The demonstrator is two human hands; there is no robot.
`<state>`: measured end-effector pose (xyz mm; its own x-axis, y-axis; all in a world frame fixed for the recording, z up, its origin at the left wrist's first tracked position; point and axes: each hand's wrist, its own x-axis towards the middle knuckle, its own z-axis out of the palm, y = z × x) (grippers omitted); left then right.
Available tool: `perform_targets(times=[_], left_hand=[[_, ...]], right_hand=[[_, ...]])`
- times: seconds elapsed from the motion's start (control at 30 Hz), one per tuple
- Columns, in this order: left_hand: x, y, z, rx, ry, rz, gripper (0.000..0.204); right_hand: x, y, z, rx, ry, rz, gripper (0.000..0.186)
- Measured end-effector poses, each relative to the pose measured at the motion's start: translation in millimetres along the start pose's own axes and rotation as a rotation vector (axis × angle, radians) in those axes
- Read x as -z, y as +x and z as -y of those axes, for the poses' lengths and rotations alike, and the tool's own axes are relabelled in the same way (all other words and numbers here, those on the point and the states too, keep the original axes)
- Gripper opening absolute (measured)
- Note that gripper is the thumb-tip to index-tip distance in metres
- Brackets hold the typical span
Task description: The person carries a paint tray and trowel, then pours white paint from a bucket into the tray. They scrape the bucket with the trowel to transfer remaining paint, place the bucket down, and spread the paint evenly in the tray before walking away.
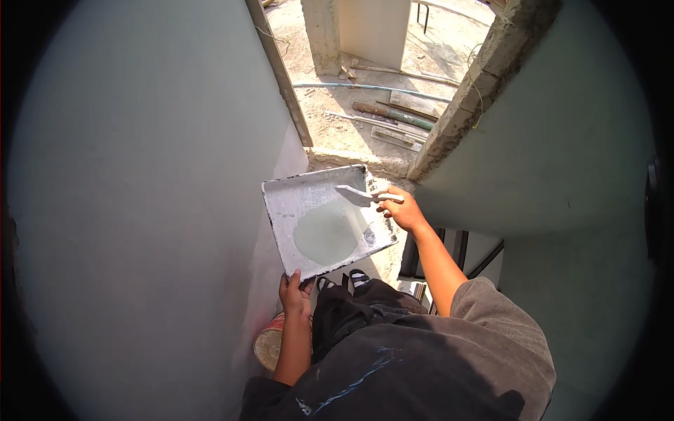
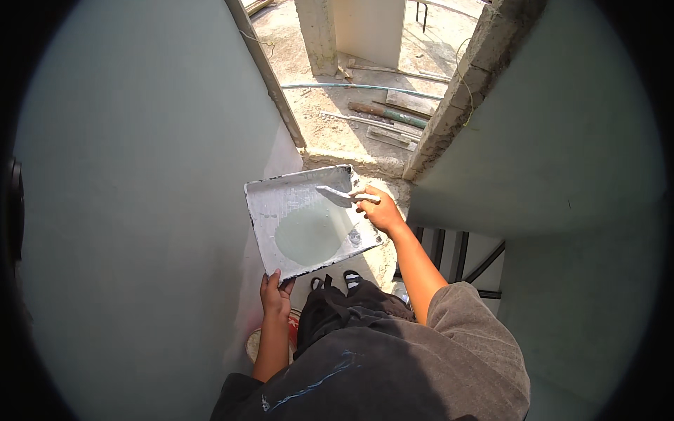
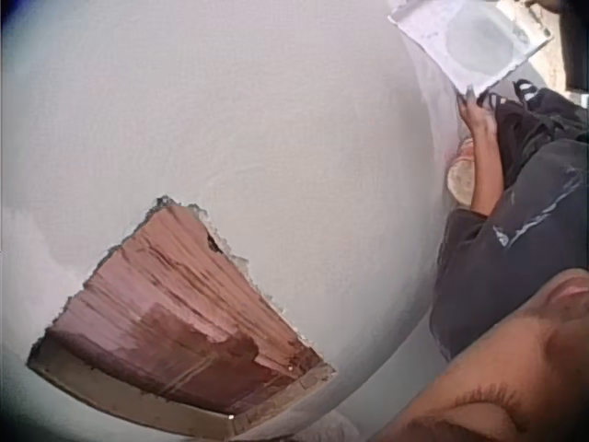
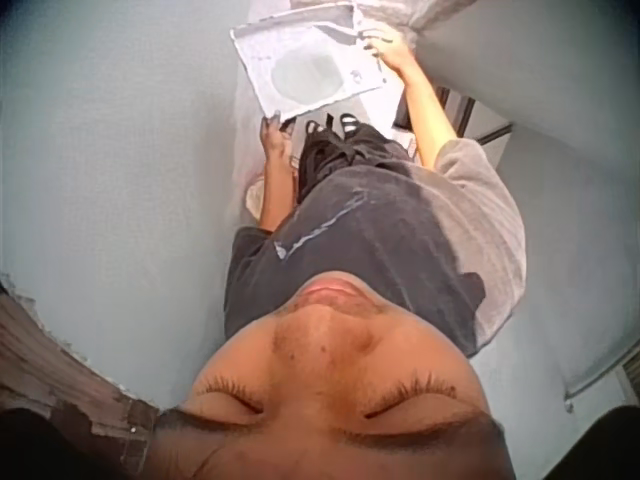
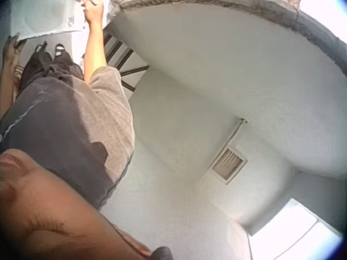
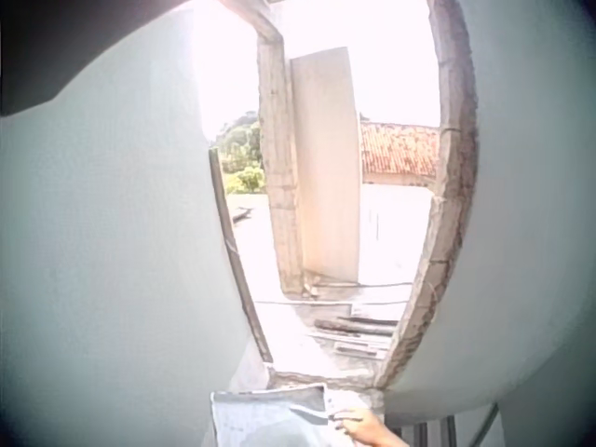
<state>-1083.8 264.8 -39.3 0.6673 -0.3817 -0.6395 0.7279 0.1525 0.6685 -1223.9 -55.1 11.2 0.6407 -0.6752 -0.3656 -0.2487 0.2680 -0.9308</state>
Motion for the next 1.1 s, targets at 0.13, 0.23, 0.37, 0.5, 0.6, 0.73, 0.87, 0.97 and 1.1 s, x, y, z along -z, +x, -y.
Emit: perform_targets(times=[0.13,0.23,0.37,0.5,0.6,0.73,0.87,0.97,1.1], left_hand=[[-26.8,39.0,-20.7,0.021,0.070,0.013,0.035],[-44.0,75.3,-38.4,0.031,0.143,0.059,0.028],[-60.5,123.9,-63.8,0.032,0.258,0.118,0.026],[-73.0,159.3,-85.8,0.059,0.325,0.196,0.029],[-91.2,176.6,-101.3,0.075,0.324,0.241,0.024],[-112.7,185.5,-110.5,0.080,0.349,0.283,0.024],[-124.6,198.5,-114.7,0.075,0.409,0.283,0.025],[-126.8,210.6,-116.5,0.077,0.432,0.282,0.026],[-134.8,219.2,-118.2,0.102,0.432,0.299,0.028]], right_hand=[[13.0,25.6,-4.5,0.030,0.070,-0.111,0.026],[16.4,40.5,1.9,0.045,0.098,-0.219,0.020],[12.3,52.5,7.6,0.045,0.166,-0.325,0.016],[-4.9,60.1,12.9,0.021,0.181,-0.375,0.021],[-20.7,66.0,17.3,0.031,0.197,-0.416,0.021],[-40.3,71.3,17.6,-0.013,0.121,-0.451,0.021],[-73.8,86.4,19.9,0.013,-0.060,-0.449,0.026],[-88.8,95.2,27.5,-0.030,-0.039,-0.460,0.028],[-85.8,106.0,29.0,-0.033,-0.042,-0.475,0.028]])
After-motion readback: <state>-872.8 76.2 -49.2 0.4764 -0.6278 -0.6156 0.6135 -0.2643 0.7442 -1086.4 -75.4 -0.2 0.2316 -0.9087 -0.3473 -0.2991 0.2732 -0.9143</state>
